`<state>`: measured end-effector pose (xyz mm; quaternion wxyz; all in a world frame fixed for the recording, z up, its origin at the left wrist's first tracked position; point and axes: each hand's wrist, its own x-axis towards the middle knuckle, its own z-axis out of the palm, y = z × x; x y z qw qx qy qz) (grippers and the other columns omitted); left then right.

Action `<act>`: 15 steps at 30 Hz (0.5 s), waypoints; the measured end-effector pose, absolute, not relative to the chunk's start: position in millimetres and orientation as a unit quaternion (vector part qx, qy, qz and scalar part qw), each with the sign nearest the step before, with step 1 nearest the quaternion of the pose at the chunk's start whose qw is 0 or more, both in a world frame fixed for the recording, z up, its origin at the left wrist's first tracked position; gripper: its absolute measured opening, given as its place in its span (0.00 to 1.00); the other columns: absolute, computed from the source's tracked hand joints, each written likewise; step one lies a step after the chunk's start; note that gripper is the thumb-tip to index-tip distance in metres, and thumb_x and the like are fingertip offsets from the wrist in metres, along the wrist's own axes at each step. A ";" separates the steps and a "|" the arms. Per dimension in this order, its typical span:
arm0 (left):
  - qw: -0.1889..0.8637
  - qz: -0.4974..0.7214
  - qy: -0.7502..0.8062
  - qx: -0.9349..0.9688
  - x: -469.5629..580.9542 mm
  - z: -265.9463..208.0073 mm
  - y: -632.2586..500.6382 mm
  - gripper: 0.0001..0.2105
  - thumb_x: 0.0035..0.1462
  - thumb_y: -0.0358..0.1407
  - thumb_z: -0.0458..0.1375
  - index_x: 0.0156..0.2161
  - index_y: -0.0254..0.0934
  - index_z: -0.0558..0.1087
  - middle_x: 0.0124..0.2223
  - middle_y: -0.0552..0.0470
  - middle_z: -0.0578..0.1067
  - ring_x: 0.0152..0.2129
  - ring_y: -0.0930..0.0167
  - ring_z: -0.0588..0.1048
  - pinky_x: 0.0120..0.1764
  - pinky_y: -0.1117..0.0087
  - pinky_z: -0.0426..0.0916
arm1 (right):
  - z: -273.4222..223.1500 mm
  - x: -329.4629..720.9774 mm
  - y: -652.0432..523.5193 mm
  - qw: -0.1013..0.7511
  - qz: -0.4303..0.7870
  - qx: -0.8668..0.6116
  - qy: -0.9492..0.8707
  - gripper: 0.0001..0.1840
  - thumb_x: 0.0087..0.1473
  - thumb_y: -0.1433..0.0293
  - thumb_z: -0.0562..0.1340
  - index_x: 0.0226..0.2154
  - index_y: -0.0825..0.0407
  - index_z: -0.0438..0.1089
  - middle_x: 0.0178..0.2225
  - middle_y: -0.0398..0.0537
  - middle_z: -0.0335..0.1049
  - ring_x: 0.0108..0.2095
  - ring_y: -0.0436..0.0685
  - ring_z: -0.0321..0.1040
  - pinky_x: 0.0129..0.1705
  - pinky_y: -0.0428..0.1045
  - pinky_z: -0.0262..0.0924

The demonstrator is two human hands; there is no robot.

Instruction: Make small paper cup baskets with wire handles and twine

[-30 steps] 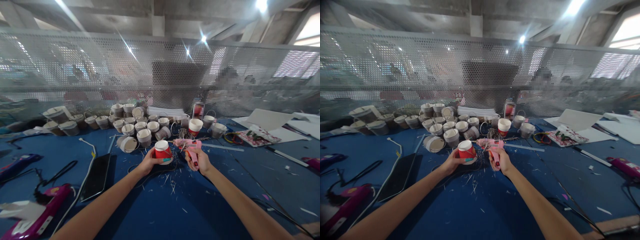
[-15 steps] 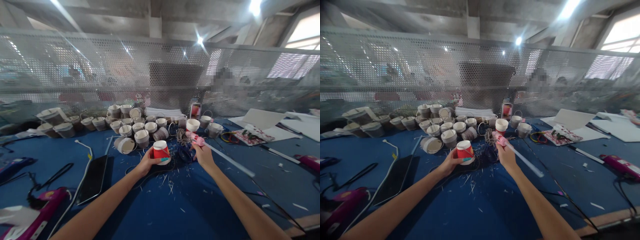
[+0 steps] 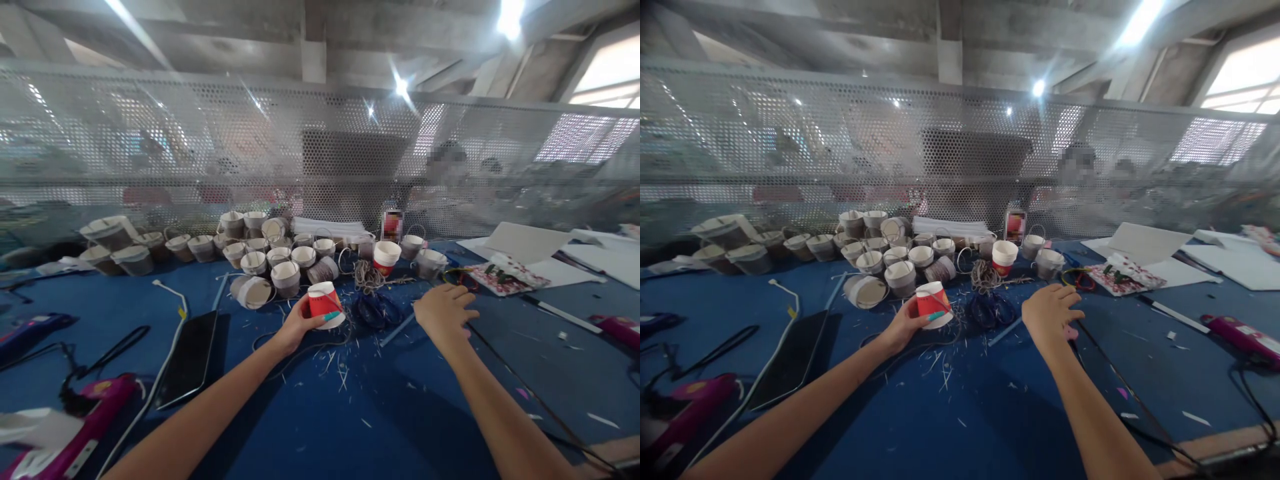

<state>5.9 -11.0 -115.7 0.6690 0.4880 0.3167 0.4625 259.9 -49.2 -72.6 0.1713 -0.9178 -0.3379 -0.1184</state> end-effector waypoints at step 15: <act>0.608 0.429 0.332 0.580 11.5 -106.4 -18.1 0.32 0.28 0.35 0.69 0.44 0.34 0.66 0.41 0.47 0.74 0.36 0.66 0.72 0.42 0.63 0.66 | -92.6 183.7 -72.4 0.413 0.139 -0.513 -0.740 0.16 0.53 0.60 0.54 0.41 0.52 0.57 0.38 0.51 0.61 0.41 0.57 0.58 0.43 0.54 0.56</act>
